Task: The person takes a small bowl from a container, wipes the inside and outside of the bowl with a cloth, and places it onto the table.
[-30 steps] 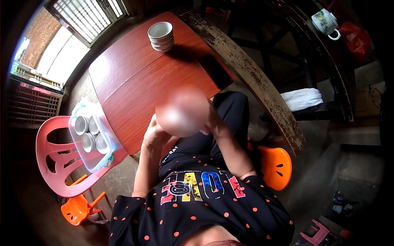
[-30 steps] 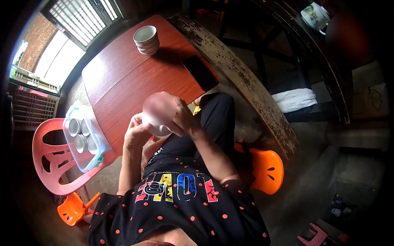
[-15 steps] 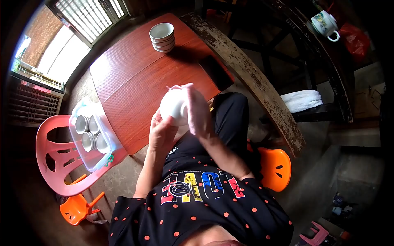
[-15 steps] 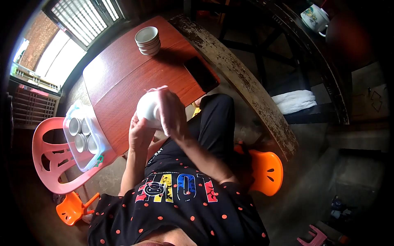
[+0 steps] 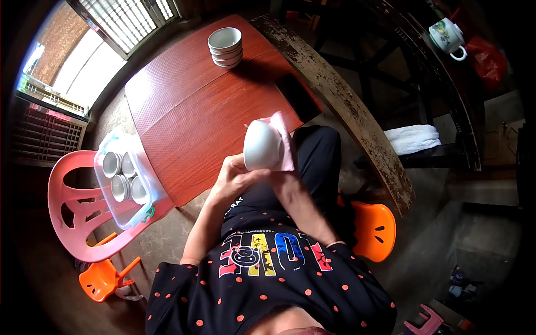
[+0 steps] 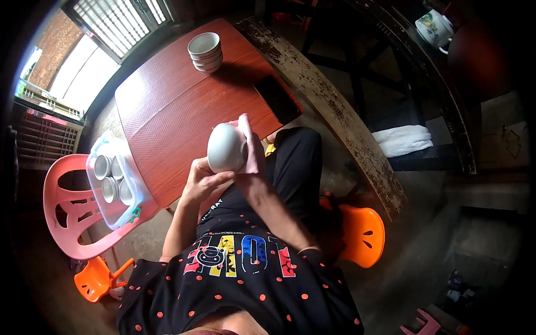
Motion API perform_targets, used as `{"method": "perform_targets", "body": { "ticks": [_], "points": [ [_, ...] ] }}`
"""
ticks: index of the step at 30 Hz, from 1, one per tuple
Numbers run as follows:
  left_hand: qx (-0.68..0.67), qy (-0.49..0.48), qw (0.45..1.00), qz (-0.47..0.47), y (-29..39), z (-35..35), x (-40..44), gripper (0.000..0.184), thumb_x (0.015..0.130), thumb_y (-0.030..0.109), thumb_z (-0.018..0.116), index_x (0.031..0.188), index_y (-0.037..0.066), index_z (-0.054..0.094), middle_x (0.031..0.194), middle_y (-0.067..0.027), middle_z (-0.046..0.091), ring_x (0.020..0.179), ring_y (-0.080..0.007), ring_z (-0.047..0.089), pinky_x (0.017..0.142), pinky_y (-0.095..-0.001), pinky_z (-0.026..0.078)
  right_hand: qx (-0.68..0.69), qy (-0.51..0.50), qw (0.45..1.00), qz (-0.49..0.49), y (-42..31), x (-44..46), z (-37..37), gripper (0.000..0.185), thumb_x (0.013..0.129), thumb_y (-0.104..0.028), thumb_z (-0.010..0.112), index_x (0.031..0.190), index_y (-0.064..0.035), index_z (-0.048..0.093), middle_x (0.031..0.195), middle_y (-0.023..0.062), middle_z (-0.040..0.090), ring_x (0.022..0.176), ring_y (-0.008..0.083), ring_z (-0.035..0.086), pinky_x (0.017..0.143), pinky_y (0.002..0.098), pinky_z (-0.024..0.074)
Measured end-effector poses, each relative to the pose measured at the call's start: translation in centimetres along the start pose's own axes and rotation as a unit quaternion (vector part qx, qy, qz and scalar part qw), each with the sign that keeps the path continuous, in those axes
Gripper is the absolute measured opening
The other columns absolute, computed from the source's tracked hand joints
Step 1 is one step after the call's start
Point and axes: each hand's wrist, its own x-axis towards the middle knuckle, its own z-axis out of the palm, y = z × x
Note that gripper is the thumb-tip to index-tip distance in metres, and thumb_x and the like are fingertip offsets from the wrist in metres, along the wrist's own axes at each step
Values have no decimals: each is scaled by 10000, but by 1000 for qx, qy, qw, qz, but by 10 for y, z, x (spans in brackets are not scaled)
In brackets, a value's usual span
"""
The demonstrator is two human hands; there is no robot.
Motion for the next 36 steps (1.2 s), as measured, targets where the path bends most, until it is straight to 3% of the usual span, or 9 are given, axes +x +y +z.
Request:
{"method": "perform_targets", "body": {
  "ticks": [5,8,12,16,20,24,27,32,36],
  "points": [
    [-318,-98,941,-64,13,-17,3,473,752,168,723,1107,-99,562,993,-163,653,850,-239,654,802,-361,532,-118,-214,965,94,-50,-4,6,324,928,-253,529,1082,24,591,953,106,640,844,189,639,754,302,520],
    [-323,-63,944,-6,18,-6,8,458,749,143,719,1114,-86,563,1003,-152,651,902,-251,646,846,-374,518,-468,-171,755,-427,-45,-5,5,367,943,-275,504,1128,36,567,991,115,638,870,210,635,796,323,514],
    [-161,-35,986,28,-7,-1,7,320,762,39,736,1049,-55,630,1022,-100,657,929,-160,614,852,-324,497,101,116,988,2,-21,-19,34,418,959,-429,452,1041,-36,568,892,58,615,839,164,613,738,302,506],
    [-142,-62,987,-31,25,1,-1,336,763,34,735,1056,-79,616,1027,-114,656,953,-173,616,883,-320,489,-99,-84,991,34,-53,-13,30,457,977,-442,395,959,-26,582,877,53,611,791,123,600,675,274,492],
    [-381,-73,922,7,9,-7,14,471,776,135,728,1160,-73,552,1108,-130,625,1060,-219,589,977,-366,437,-384,-186,823,-375,-54,-5,17,352,925,-248,475,1143,18,545,1002,158,627,976,264,610,900,346,461],
    [-497,20,866,51,13,9,16,421,867,168,641,1219,-25,513,1155,-135,605,1027,-208,613,904,-371,513,-420,-97,845,-317,-33,-23,20,541,926,-249,505,1368,15,341,1418,232,349,1296,357,378,1073,421,302],
    [-399,57,913,60,-5,5,21,379,880,152,627,1205,-12,523,1152,-123,606,1011,-203,619,889,-337,519,-600,-38,637,-483,-15,-25,30,511,945,-217,486,1360,43,340,1366,288,378,1260,396,409,1051,427,331],
    [-220,29,972,76,-6,11,10,278,909,93,593,1161,-24,572,1081,-55,617,976,-123,576,884,-290,461,-489,-70,846,-202,-46,-2,29,385,952,-219,445,1217,50,517,1092,234,617,1026,359,607,870,385,486],
    [-170,42,982,66,-9,4,10,328,922,128,593,1205,-27,538,1105,-57,606,1033,-118,545,906,-272,441,-556,-90,731,-386,-31,-1,20,414,943,-148,449,1313,38,437,1222,223,559,1090,351,584,925,369,463]
  ]
}}
